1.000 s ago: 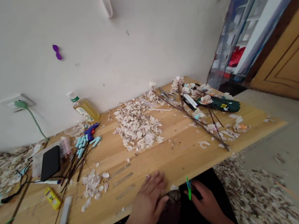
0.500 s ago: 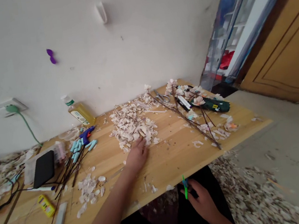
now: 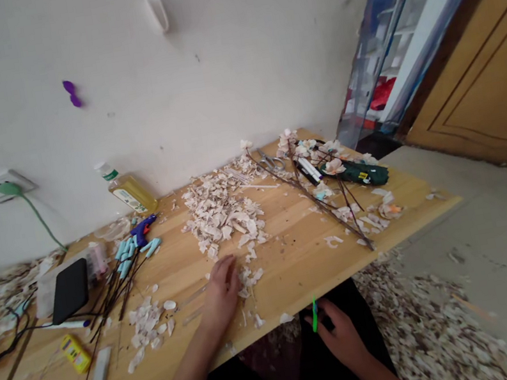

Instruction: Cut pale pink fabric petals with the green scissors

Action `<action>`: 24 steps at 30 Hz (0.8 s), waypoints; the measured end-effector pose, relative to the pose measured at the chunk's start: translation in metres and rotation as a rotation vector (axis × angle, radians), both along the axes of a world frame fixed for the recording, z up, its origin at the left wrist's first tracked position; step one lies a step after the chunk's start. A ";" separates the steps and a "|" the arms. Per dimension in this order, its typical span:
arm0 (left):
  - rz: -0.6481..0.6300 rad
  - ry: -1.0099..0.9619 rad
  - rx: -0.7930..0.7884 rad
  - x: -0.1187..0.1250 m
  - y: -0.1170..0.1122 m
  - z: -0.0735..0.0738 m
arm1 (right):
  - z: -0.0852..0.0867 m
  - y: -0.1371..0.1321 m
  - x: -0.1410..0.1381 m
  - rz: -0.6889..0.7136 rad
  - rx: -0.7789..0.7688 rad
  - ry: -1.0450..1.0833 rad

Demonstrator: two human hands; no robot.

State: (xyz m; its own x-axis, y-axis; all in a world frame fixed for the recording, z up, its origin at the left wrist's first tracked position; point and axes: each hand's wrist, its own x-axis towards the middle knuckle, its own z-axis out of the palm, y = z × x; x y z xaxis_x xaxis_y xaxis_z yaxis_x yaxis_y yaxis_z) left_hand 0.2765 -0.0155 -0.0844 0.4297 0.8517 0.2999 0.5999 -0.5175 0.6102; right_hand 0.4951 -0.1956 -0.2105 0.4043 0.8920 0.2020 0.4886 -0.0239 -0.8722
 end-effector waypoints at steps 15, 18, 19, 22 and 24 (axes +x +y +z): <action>-0.410 0.445 0.500 -0.035 -0.142 -0.024 | 0.054 -0.025 -0.009 0.162 0.241 0.031; -0.368 0.298 0.547 -0.039 -0.173 -0.071 | 0.091 0.006 -0.013 0.278 0.305 0.053; -0.352 0.292 0.466 -0.041 -0.179 -0.080 | 0.103 0.023 -0.013 0.400 0.249 0.012; -0.417 0.237 0.391 -0.043 -0.179 -0.070 | 0.125 0.082 -0.009 0.663 0.177 -0.174; -0.467 0.147 0.307 -0.045 -0.166 -0.040 | 0.128 0.118 -0.008 0.695 0.173 -0.264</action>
